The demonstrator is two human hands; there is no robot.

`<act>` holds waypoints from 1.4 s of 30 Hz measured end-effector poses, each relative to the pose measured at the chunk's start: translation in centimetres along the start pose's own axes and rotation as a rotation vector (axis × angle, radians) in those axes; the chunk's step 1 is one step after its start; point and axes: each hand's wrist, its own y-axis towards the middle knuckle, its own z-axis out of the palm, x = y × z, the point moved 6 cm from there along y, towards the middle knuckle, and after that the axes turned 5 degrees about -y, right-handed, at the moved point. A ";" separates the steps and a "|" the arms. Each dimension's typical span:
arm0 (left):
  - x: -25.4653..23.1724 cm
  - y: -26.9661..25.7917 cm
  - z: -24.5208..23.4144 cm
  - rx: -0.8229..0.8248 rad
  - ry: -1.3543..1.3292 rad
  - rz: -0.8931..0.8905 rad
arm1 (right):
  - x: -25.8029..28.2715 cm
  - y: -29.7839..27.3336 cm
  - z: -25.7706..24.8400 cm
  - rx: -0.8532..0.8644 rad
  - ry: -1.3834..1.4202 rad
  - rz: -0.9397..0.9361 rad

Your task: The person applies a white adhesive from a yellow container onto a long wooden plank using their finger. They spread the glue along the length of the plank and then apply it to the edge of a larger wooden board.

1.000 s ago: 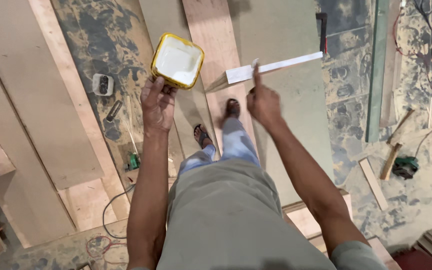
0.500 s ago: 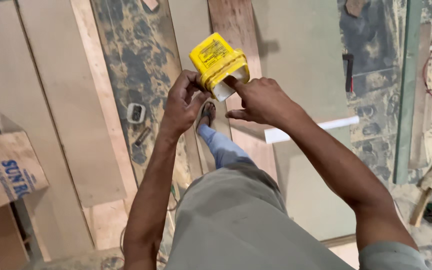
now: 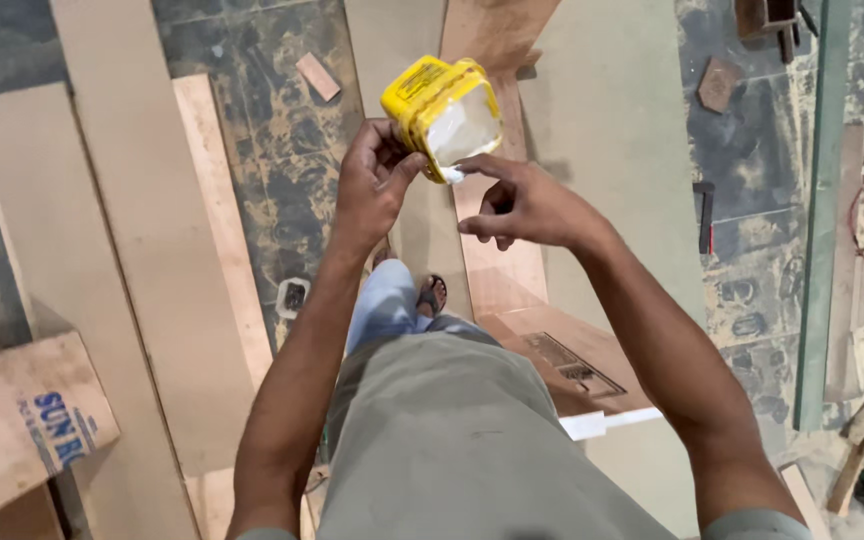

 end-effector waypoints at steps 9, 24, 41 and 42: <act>8.5 18.4 -7.9 -0.301 -0.581 -0.132 | -9.6 17.2 -14.4 -0.175 0.956 -0.154; 12.1 39.4 -8.3 -0.328 -0.782 -0.269 | -22.3 34.0 -36.9 -0.747 0.721 0.055; 12.4 46.2 0.1 -0.384 -0.859 -0.138 | -19.7 35.0 -39.2 -0.200 -0.259 0.247; 12.5 45.9 0.3 -0.406 -0.872 -0.122 | -19.1 33.5 -40.6 -0.320 -0.306 0.172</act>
